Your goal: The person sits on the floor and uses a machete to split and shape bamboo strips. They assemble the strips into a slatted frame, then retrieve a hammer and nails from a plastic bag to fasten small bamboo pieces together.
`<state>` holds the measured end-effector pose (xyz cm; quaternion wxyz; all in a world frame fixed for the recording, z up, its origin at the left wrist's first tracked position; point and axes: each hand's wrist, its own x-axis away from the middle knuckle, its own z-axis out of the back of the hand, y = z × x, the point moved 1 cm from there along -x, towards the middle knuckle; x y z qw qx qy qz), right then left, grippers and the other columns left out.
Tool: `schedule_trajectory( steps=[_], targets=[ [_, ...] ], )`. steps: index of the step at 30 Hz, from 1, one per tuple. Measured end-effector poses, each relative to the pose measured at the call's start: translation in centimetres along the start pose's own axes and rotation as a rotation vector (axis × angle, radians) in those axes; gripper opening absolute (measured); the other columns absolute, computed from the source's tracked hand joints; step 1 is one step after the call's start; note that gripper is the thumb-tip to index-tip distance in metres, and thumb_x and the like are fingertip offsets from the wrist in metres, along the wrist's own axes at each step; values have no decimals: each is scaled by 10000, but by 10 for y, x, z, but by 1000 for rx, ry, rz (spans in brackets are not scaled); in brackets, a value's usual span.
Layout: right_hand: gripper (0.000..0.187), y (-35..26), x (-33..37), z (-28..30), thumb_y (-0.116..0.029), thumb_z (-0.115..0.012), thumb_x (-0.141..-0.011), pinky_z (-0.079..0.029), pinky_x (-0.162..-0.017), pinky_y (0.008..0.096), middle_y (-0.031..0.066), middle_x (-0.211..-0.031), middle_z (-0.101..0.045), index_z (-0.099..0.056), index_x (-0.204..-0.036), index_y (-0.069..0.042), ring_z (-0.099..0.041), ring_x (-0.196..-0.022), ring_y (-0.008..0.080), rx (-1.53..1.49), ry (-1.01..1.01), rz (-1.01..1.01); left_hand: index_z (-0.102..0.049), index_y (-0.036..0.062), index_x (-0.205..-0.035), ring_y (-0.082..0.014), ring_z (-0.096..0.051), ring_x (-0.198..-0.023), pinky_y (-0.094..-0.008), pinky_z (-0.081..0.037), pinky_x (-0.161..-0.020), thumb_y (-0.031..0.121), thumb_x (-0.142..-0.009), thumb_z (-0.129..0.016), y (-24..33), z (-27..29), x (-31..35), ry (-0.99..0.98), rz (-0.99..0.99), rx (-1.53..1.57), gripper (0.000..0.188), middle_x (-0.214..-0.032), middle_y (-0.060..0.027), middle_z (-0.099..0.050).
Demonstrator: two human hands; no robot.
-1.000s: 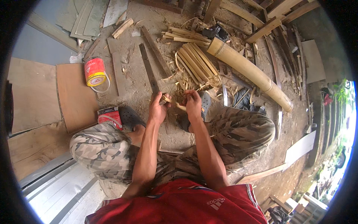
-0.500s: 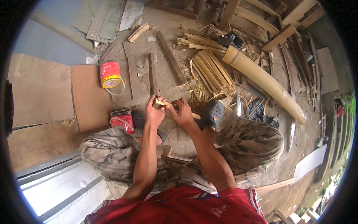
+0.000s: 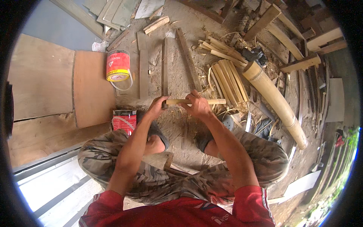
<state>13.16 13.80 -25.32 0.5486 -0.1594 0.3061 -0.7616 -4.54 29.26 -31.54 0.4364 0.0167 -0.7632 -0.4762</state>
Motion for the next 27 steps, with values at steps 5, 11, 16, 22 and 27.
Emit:
schedule_trajectory(
  steps=[5,11,16,22,27],
  targets=[
    [430,36,-11,-22,-447,-746,-812,-535,-639,422,111,-910,-565,-634,-880,-38,-634,-747,306,96,-75,11,-600,10,-1078,-155,-544,-721,-323,-444,-697,383,-975,-516,7,9,-24,136,71,-261,396,-846,-54,-619],
    [574,62,-60,-44,-594,-646,-840,-551,-746,419,114,-987,-600,-636,-1037,-54,-634,-926,264,288,-156,-536,-482,12,-1178,-290,-605,-828,-436,-481,-751,318,-1001,-456,-35,44,-52,312,-204,-348,354,-982,-146,-608],
    [622,102,-81,-48,-617,-700,-778,-555,-765,407,139,-983,-673,-689,-1022,-45,-664,-903,271,300,-197,-855,-532,-15,-1196,-402,-587,-898,-486,-471,-800,303,-996,-458,-41,43,-65,416,-458,-728,383,-1025,-220,-597],
    [619,113,-86,-49,-629,-725,-743,-563,-748,402,111,-955,-693,-710,-997,-65,-679,-871,248,281,-334,-1012,-566,-24,-1250,-445,-567,-1016,-503,-466,-880,259,-1008,-421,-29,27,-67,453,-439,-770,400,-1142,-274,-579],
    [628,102,-69,-37,-596,-770,-712,-557,-767,427,120,-1005,-668,-695,-1032,-61,-662,-935,257,344,-257,-1069,-567,-37,-1261,-451,-560,-1062,-489,-471,-933,270,-1008,-431,-25,26,-69,542,-394,-795,420,-1185,-277,-573]
  ],
)
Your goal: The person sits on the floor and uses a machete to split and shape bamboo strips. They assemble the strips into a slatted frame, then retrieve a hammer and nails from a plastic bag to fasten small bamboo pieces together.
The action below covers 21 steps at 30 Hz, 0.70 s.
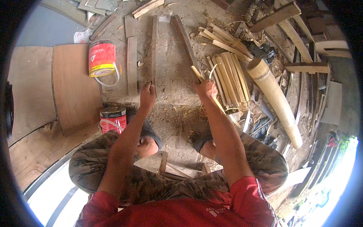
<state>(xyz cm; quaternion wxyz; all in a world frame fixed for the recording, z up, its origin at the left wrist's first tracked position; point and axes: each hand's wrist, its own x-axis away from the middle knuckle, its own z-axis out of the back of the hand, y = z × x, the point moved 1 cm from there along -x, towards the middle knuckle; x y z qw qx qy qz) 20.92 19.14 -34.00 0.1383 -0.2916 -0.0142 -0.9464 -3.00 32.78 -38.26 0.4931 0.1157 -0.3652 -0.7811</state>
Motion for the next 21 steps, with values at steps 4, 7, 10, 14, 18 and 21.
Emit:
schedule_trajectory(
  steps=[4,7,10,14,18,21],
  targets=[
    [650,27,-11,-25,-596,-761,-711,-542,-807,439,134,-1086,-635,-680,-1063,-55,-647,-992,278,-67,95,-55,-568,-46,-1255,-442,-552,-1085,-488,-468,-943,292,-994,-465,2,-3,-2,-69,55,35,439,-1189,-272,-571],
    [664,18,-14,-49,-578,-759,-715,-528,-835,449,139,-1094,-620,-661,-1095,-42,-627,-1040,294,-64,69,-15,-553,-57,-1267,-437,-556,-1110,-462,-457,-956,347,-957,-543,0,-7,0,-1,93,-20,510,-1241,-284,-557],
    [635,29,-36,-73,-562,-742,-749,-527,-830,453,145,-1094,-618,-653,-1114,-50,-621,-1047,304,-33,111,16,-495,-15,-1338,-416,-532,-1129,-485,-469,-946,337,-897,-607,21,-14,7,-36,31,-112,575,-1253,-268,-513],
    [565,3,-6,-53,-555,-697,-782,-535,-752,441,144,-1007,-645,-675,-1031,-47,-651,-940,288,1,146,124,-435,11,-1399,-409,-535,-1136,-476,-477,-957,301,-842,-651,12,-6,12,-91,43,-171,664,-1275,-266,-499],
    [504,-1,13,-32,-555,-682,-782,-539,-606,428,126,-800,-690,-731,-840,-57,-683,-688,285,66,196,312,-425,30,-1417,-399,-543,-1134,-471,-492,-943,261,-828,-647,14,-4,11,-122,97,-188,670,-1267,-250,-512],
    [487,-3,12,-25,-549,-670,-793,-537,-593,411,115,-769,-692,-745,-819,-68,-688,-683,251,163,108,367,-437,31,-1412,-392,-558,-1112,-469,-503,-922,248,-821,-647,15,-6,12,-98,83,-187,664,-1242,-238,-531]
  ],
)
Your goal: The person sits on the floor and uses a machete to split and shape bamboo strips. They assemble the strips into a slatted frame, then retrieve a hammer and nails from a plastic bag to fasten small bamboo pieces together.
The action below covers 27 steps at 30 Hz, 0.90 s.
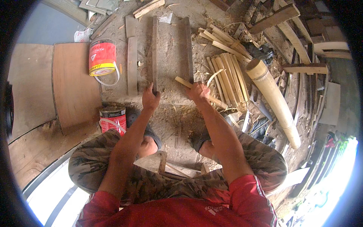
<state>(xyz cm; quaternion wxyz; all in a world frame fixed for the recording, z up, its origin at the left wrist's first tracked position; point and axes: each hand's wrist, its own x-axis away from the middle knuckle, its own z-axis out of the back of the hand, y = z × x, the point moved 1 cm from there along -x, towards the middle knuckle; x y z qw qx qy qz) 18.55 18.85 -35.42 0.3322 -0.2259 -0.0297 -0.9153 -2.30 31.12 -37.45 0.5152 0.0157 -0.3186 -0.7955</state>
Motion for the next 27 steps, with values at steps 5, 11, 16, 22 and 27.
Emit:
schedule_trajectory(
  steps=[5,11,16,22,27],
  targets=[
    [489,2,3,-9,-551,-680,-786,-534,-576,418,102,-714,-681,-740,-810,-67,-672,-625,244,12,86,-56,-468,19,-1387,-399,-575,-1068,-469,-508,-893,250,-808,-661,-8,-2,-2,36,-23,15,652,-1182,-243,-562],
    [507,31,-3,-19,-567,-683,-786,-511,-501,414,105,-656,-658,-716,-751,-63,-645,-562,246,-37,206,-19,-484,20,-1372,-399,-570,-1058,-467,-511,-888,248,-801,-677,-8,0,-8,34,-38,71,644,-1198,-231,-543],
    [606,6,11,19,-656,-615,-809,-540,-669,438,137,-916,-644,-698,-964,-76,-668,-840,299,-78,77,-72,-435,36,-1404,-402,-566,-1061,-459,-505,-906,310,-791,-740,-23,-4,-1,127,-68,1,737,-1246,-222,-498],
    [483,-19,23,17,-520,-579,-908,-551,-603,436,148,-939,-587,-634,-946,-41,-649,-770,313,-101,343,455,-414,8,-1404,-337,-552,-1147,-429,-507,-902,262,-760,-806,-17,-10,20,67,140,472,795,-1249,-215,-516],
    [439,-61,23,3,-458,-622,-904,-557,-623,444,131,-925,-549,-626,-884,-19,-652,-748,309,-130,200,671,-501,44,-1357,-271,-607,-1092,-381,-513,-882,202,-801,-756,-58,-27,30,31,193,677,632,-1229,-159,-548]
  ],
)
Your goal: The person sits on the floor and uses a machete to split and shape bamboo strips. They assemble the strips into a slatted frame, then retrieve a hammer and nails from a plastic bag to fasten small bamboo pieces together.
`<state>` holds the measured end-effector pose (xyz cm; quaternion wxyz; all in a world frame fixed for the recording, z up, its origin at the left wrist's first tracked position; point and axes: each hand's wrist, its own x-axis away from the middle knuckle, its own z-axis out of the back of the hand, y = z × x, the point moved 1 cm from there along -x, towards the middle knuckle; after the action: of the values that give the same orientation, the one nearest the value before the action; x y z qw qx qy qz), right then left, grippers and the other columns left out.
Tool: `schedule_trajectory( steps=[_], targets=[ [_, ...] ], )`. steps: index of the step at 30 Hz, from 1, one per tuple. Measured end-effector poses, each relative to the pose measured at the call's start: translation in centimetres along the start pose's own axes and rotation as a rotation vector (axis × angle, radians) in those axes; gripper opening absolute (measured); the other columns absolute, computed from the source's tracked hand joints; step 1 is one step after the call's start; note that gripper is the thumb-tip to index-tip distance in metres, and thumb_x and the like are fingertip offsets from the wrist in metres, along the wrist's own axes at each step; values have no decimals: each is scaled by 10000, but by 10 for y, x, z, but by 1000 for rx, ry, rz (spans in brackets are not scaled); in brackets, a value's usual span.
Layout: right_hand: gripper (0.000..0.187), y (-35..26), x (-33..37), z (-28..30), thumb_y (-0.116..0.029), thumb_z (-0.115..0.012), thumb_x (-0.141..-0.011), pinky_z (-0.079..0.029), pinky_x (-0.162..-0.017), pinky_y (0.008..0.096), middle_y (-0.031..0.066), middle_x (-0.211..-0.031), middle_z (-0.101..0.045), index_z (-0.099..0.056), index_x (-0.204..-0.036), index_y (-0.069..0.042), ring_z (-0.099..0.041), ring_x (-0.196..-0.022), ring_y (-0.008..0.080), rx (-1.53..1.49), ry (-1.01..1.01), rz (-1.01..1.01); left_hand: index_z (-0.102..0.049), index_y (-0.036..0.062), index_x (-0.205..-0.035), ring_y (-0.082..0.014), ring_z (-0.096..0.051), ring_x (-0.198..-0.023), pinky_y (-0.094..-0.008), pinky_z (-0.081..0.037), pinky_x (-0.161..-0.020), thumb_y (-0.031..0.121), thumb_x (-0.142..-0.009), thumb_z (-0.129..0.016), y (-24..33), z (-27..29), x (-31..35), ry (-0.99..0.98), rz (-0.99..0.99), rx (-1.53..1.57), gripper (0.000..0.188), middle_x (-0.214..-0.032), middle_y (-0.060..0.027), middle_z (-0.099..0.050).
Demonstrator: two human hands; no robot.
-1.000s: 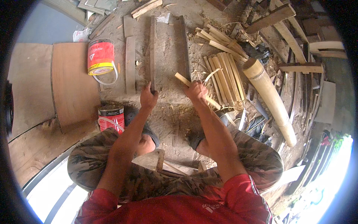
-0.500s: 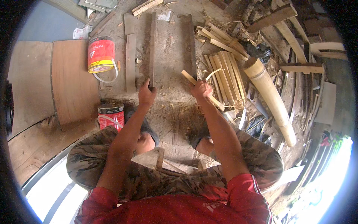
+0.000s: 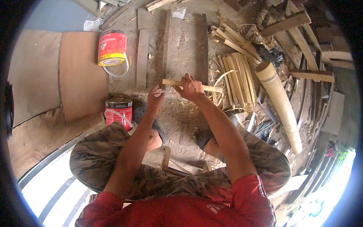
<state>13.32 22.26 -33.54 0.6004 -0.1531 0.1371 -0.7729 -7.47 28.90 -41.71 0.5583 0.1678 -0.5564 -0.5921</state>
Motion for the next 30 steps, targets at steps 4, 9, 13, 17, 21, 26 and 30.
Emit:
schedule_trajectory(
  steps=[4,9,13,17,21,26,30],
  targets=[
    [459,2,-3,-14,-465,-627,-899,-563,-664,444,135,-946,-543,-632,-900,-6,-655,-783,317,56,-120,1,-550,20,-1307,-262,-633,-1049,-377,-530,-873,190,-811,-751,22,1,7,-43,5,-19,562,-1213,-147,-588],
    [498,3,-6,-19,-489,-609,-902,-567,-708,440,144,-990,-537,-630,-963,4,-654,-857,315,105,-160,74,-578,-3,-1261,-269,-644,-1026,-394,-553,-876,168,-831,-740,41,2,-3,-73,-38,-243,490,-1162,-168,-625],
    [550,2,-13,-15,-512,-577,-915,-567,-779,433,162,-1062,-526,-614,-1049,20,-643,-967,312,112,-307,12,-611,-17,-1202,-284,-660,-975,-388,-557,-862,124,-837,-719,40,1,-8,-10,-163,-144,405,-1089,-182,-658],
    [541,5,-19,-12,-503,-589,-910,-566,-768,437,163,-1046,-518,-613,-1043,21,-642,-955,319,74,-314,-25,-605,-9,-1215,-286,-667,-972,-377,-560,-855,90,-833,-704,59,4,-12,-38,-168,-203,407,-1099,-195,-653],
    [494,13,-20,-27,-486,-623,-895,-563,-666,463,147,-950,-531,-636,-903,8,-657,-776,335,63,-100,49,-596,-1,-1233,-284,-668,-980,-373,-560,-854,76,-837,-691,58,2,-13,-2,-173,-202,415,-1116,-195,-646],
    [504,5,-21,-32,-494,-623,-892,-563,-704,470,153,-965,-538,-638,-900,10,-658,-818,343,73,-104,23,-576,-3,-1261,-293,-665,-996,-374,-555,-873,82,-845,-686,42,-1,-14,72,-170,-149,438,-1138,-185,-645],
    [512,9,-19,-32,-496,-627,-888,-565,-712,462,155,-976,-542,-638,-920,14,-660,-824,346,46,-111,19,-570,1,-1279,-283,-661,-1035,-373,-553,-895,89,-852,-692,48,-3,-10,60,-168,-111,452,-1167,-180,-644]
  ],
)
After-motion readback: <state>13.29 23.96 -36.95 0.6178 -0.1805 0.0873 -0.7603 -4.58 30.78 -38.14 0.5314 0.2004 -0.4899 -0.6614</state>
